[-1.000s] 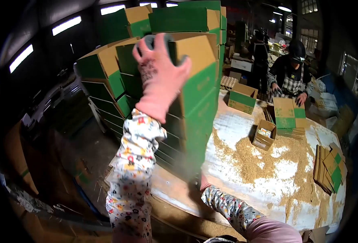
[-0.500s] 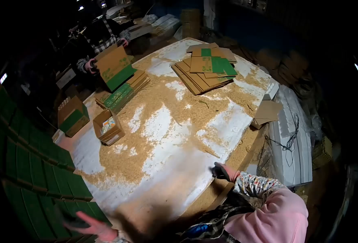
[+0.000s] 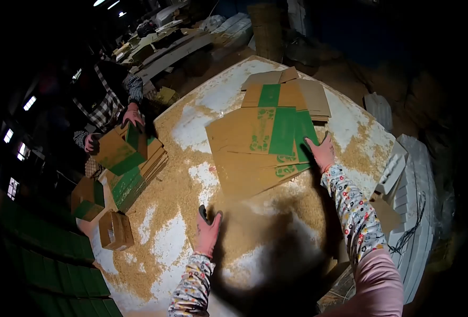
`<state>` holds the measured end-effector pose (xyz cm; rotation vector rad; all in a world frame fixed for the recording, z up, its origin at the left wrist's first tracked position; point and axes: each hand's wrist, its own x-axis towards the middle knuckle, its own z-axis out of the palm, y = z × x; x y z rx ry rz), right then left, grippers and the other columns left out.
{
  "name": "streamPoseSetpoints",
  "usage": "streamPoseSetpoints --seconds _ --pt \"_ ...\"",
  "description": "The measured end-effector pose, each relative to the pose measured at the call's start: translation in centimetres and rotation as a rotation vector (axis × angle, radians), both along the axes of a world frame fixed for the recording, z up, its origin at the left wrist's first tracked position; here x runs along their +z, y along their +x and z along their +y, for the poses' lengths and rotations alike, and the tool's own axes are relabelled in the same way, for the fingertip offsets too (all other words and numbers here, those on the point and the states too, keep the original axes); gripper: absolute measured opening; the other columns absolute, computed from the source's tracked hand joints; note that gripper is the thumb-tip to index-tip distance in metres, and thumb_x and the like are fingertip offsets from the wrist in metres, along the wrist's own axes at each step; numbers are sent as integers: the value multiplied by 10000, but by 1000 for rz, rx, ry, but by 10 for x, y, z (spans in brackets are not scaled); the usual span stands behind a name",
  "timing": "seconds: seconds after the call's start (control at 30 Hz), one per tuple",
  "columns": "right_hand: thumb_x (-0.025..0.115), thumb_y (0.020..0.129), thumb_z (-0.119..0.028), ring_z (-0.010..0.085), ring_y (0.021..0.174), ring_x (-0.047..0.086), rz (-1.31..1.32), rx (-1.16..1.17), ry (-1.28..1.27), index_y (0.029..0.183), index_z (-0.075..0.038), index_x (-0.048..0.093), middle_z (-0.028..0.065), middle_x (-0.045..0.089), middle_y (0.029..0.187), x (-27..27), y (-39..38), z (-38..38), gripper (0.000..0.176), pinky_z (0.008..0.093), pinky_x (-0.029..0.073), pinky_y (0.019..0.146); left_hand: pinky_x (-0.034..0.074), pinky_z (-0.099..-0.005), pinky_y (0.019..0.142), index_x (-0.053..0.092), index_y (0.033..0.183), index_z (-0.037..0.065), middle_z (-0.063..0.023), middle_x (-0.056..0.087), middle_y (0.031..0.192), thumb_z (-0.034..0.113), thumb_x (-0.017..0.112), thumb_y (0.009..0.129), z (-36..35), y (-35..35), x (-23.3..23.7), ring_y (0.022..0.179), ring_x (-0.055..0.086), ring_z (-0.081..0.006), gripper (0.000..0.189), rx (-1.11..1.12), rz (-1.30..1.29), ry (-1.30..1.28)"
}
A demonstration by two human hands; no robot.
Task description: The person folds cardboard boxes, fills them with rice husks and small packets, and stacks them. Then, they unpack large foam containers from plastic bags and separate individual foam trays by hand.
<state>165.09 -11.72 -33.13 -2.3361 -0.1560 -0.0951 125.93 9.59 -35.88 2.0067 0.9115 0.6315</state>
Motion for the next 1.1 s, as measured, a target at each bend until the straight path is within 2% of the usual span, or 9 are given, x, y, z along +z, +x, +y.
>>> streamPoseSetpoints --seconds 0.13,0.3,0.43,0.73,0.83,0.87,0.93,1.0,1.1 --pt "646 658 -689 397 1199 455 345 140 -10 1440 77 69 282 443 1324 -6 75 49 1238 418 362 1023 433 -318 880 474 1187 -80 -146 600 1110 377 626 886 61 135 -14 974 557 -208 569 109 -58 -355" --pt "743 647 -570 408 1191 439 201 352 -130 1418 73 158 246 417 1330 -62 95 68 1162 406 373 1015 452 -287 832 481 1303 25 -80 618 1098 610 491 882 127 203 -48 972 572 -163 720 13 -17 -822" --pt "819 647 -324 375 1155 441 -264 950 90 1317 40 330 215 414 1274 -95 90 59 906 428 383 989 447 -305 901 438 1353 51 -69 581 1194 568 437 920 127 216 -29 1061 557 -175 675 -237 -179 -1083" --pt "688 847 -259 172 883 611 1030 751 821 1240 50 450 101 635 1015 -131 51 31 554 293 499 761 501 -283 811 557 1197 -13 -57 629 1076 257 564 933 42 119 11 975 604 -151 377 -256 -184 -1159" --pt "640 878 -269 175 914 603 921 920 612 1185 19 536 73 628 1063 -43 -4 5 433 292 492 782 509 -288 790 594 1118 -8 -67 641 1031 210 570 919 12 56 37 944 616 -155 296 -428 -158 -607" --pt "602 904 -271 174 928 597 1021 920 668 1169 4 559 66 619 1090 -42 -18 -5 385 296 487 795 469 -320 904 599 1114 2 -82 640 1088 208 580 907 5 16 25 1030 602 -194 293 -189 -325 -1082" --pt "482 961 -242 183 1098 529 -48 1427 179 1200 0 543 86 582 1185 32 -63 -27 346 328 428 931 444 -338 949 573 1183 24 -99 604 1186 194 549 923 -48 -55 51 1128 543 -186 311 -335 -156 -501" --pt "485 958 -250 210 1118 530 272 1353 220 1242 -19 521 93 574 1203 69 -122 -27 368 313 425 949 389 -357 1023 514 1279 36 -112 551 1287 177 579 905 -96 -105 86 1222 480 -192 404 -434 -92 -288" --pt "549 902 -192 158 920 592 1243 1045 716 1199 -10 523 58 599 1075 11 -154 -19 349 284 488 784 315 -363 1075 454 1335 31 -116 516 1322 175 646 845 -125 -145 130 1247 455 -217 545 -72 -506 -1057"
